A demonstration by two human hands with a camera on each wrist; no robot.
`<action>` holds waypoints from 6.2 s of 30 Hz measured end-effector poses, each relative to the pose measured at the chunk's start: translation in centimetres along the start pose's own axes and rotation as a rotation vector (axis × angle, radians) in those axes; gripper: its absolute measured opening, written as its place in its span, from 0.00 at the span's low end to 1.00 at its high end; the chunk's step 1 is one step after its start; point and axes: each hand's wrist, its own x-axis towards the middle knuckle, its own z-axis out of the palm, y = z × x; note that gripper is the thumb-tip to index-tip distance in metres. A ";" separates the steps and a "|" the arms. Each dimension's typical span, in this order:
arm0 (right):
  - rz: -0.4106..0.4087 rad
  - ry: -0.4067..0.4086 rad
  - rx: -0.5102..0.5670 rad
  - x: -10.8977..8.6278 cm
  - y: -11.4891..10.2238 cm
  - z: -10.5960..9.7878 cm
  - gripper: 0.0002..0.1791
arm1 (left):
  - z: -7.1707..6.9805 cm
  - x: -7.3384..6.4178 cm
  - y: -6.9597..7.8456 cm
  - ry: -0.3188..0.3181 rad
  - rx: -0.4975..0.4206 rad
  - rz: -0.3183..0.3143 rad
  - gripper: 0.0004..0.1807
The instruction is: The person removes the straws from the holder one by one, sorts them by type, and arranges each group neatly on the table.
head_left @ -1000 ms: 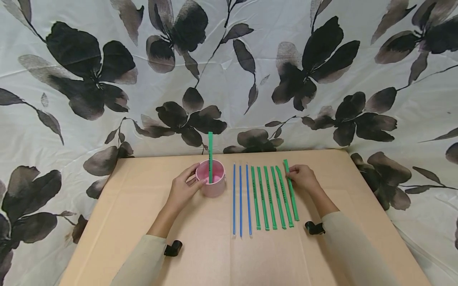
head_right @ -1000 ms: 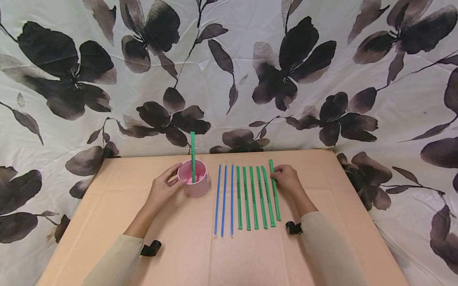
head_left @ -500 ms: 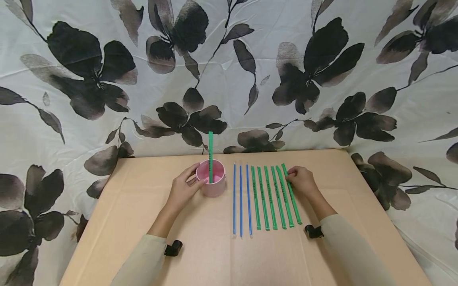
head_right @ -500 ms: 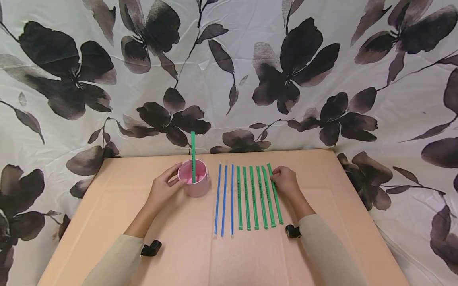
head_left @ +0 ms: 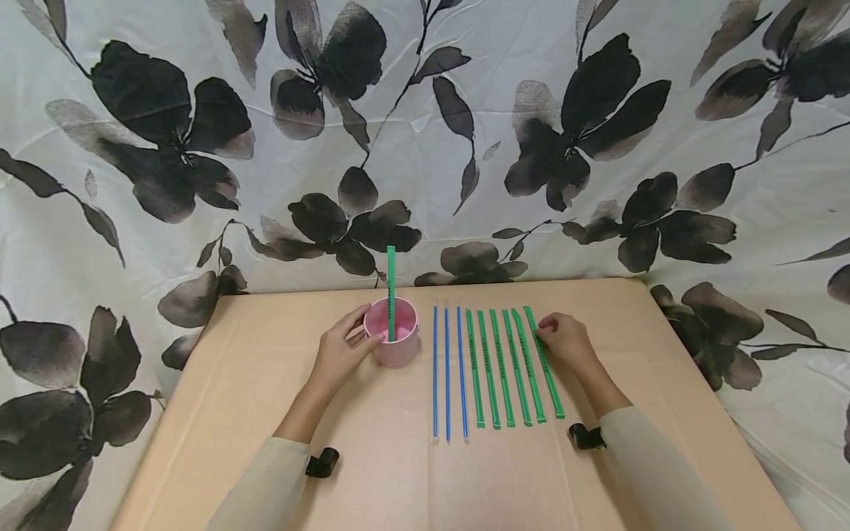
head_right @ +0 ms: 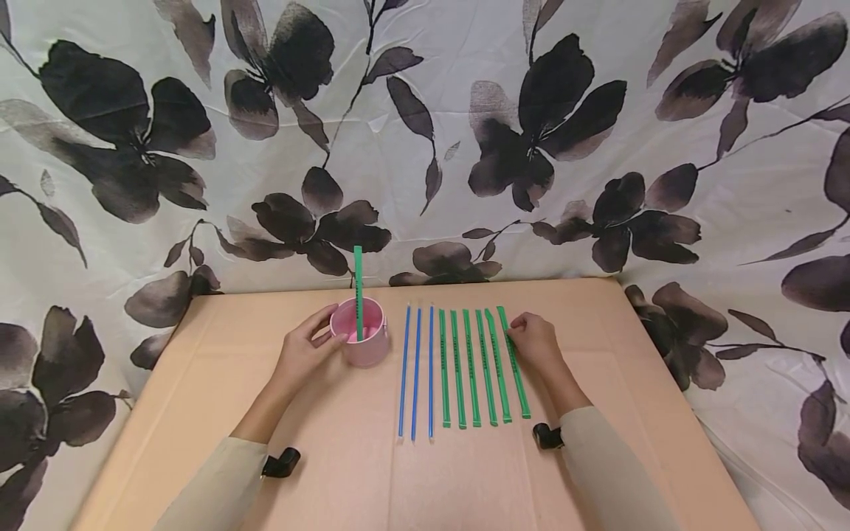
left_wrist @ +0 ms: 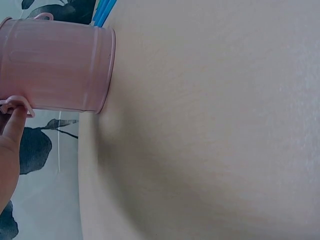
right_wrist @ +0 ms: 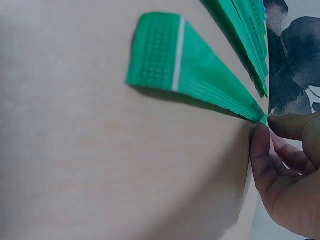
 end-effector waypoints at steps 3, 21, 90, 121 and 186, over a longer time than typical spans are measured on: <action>-0.012 0.015 0.031 0.0 0.3 -0.1 0.13 | -0.1 -0.4 1.4 -0.010 -0.010 -0.006 0.36; -0.237 -0.020 0.348 0.3 -8.4 2.5 0.17 | -0.7 -1.2 2.5 -0.032 -0.020 0.002 0.36; -0.530 -0.018 0.761 0.3 -24.0 4.6 0.15 | -0.4 -2.0 -0.7 -0.026 0.008 0.039 0.37; -0.490 0.199 0.783 3.3 -16.7 -8.0 0.19 | 0.8 -1.0 2.3 0.011 0.017 0.044 0.36; 0.003 -0.001 0.052 -0.2 3.0 -1.9 0.17 | 0.1 -2.9 2.9 -0.024 -0.010 0.021 0.36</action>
